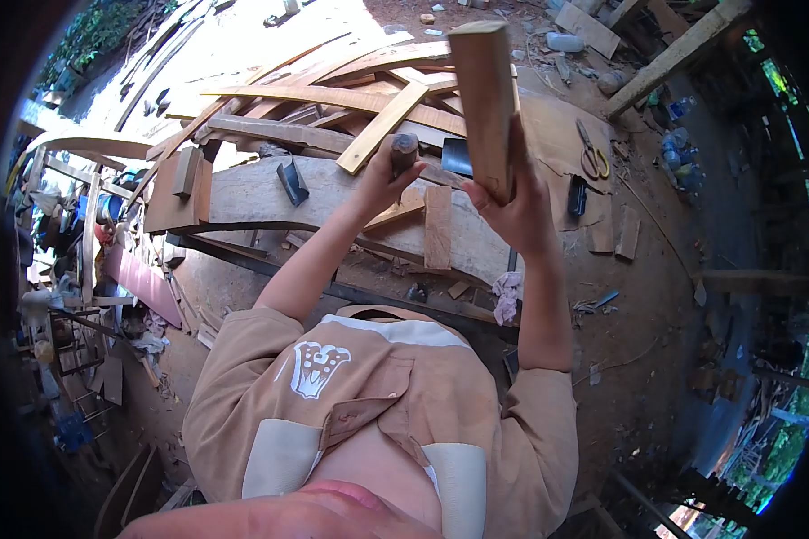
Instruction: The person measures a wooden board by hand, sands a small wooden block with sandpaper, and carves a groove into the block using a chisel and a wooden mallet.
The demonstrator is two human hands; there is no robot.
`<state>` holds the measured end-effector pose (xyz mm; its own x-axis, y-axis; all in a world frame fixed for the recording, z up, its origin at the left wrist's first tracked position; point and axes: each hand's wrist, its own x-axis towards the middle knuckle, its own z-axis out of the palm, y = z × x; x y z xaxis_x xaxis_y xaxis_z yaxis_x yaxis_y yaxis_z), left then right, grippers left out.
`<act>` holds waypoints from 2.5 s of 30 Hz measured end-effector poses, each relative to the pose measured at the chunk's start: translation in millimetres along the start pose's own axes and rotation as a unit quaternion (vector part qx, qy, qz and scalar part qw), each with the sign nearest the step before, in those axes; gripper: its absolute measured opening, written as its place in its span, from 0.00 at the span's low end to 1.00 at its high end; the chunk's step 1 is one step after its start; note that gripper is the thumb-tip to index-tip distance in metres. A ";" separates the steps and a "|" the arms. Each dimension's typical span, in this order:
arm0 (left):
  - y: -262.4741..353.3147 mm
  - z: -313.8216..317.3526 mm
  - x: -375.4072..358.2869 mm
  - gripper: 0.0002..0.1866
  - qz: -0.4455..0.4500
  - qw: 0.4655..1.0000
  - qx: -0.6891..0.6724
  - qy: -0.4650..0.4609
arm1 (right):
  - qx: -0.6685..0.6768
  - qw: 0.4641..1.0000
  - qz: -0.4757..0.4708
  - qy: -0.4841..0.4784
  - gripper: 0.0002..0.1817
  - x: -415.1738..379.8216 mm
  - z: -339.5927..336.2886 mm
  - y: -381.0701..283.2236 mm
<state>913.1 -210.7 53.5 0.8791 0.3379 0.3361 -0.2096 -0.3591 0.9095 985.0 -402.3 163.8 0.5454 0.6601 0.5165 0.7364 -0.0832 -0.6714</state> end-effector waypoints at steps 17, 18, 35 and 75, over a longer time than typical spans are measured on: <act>-2.9 1.2 6.5 0.18 0.071 0.997 -0.007 -0.012 | -0.193 0.971 0.101 -0.103 0.39 -15.4 -10.9 -20.7; -3.0 0.9 5.4 0.17 0.073 0.997 -0.022 -0.002 | -0.178 0.978 0.090 -0.054 0.39 -10.5 -21.0 -24.1; 4.4 4.8 2.8 0.17 0.027 0.997 -0.025 -0.061 | -0.025 0.968 0.025 0.247 0.39 -23.5 -10.5 -41.0; 16.1 16.8 -10.0 0.17 0.023 0.997 -0.012 -0.069 | 0.132 0.973 0.170 0.086 0.34 -44.9 64.8 62.9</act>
<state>908.1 -234.5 60.6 0.9185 0.1976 0.3425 -0.2603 -0.3499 0.8999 980.9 -388.8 63.9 0.8146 0.4919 0.3074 0.3868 -0.0656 -0.9198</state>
